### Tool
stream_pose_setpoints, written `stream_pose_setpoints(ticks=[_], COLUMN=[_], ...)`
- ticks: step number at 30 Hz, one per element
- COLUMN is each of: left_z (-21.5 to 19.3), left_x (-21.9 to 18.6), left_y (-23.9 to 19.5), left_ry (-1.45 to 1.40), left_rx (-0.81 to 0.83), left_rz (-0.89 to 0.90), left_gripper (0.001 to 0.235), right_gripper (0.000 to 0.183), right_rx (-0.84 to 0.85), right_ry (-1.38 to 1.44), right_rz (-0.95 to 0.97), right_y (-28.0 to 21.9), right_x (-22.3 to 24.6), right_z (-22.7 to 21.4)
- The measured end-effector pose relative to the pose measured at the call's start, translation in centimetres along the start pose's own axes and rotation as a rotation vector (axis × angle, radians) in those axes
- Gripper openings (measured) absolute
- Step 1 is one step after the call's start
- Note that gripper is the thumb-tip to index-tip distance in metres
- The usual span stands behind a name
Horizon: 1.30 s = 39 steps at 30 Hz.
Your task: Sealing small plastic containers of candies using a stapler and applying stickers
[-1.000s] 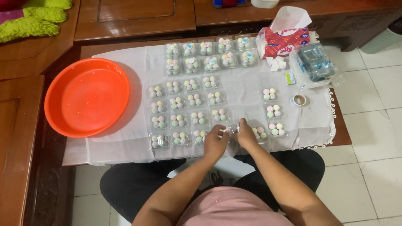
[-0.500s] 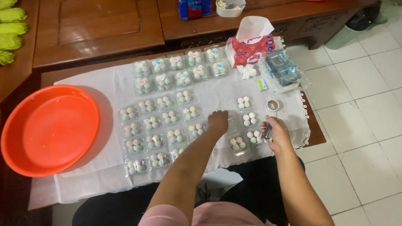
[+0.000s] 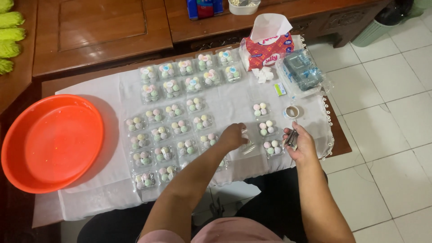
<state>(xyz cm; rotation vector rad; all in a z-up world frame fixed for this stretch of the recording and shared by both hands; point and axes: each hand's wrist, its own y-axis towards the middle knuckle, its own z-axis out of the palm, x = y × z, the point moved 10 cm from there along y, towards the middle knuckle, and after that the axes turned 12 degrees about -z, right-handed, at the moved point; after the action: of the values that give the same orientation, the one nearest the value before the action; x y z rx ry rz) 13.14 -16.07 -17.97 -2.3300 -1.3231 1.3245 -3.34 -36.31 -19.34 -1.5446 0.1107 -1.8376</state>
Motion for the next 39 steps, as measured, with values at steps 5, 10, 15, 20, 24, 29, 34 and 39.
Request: stream_pose_setpoints(ticks=[5, 10, 15, 20, 24, 29, 34, 39], left_z=[2.3, 3.6, 2.8, -2.7, -4.8, -9.1, -11.6, -10.9], left_x=[0.5, 1.4, 4.8, 2.1, 2.9, 1.2, 1.1, 0.8], left_y=[1.0, 1.1, -0.8, -9.7, -13.7, -19.4, -22.5, -22.6], left_ry=[0.234, -0.001, -1.32, -1.593, -1.68, -1.687, -1.646, -1.569], left_rx=[-0.034, -0.067, 0.028, -0.037, -0.096, -0.165, -0.303, -0.404], left_rz=[-0.159, -0.118, -0.235, -0.132, -0.028, 0.134, 0.179, 0.218], left_gripper=[0.066, 0.049, 0.07, 0.061, 0.049, 0.063, 0.065, 0.071], right_gripper=[0.021, 0.018, 0.018, 0.019, 0.013, 0.009, 0.005, 0.014], right_rx=[-0.006, 0.012, 0.303, 0.475, 0.614, 0.746, 0.737, 0.476], right_ry=[0.066, 0.077, -0.402, -0.416, -0.355, -0.332, -0.261, 0.062], right_rz=[0.065, 0.138, -0.206, -0.321, -0.446, -0.498, -0.508, -0.797], right_y=[-0.5, -0.4, -4.6, -10.4, -13.6, -17.4, -19.9, -21.4], right_x=[-0.4, -2.9, -1.7, -0.6, 1.2, 2.7, 4.5, 10.9], right_z=[-0.8, -0.8, 4.3, 11.0, 15.8, 19.7, 22.3, 23.4])
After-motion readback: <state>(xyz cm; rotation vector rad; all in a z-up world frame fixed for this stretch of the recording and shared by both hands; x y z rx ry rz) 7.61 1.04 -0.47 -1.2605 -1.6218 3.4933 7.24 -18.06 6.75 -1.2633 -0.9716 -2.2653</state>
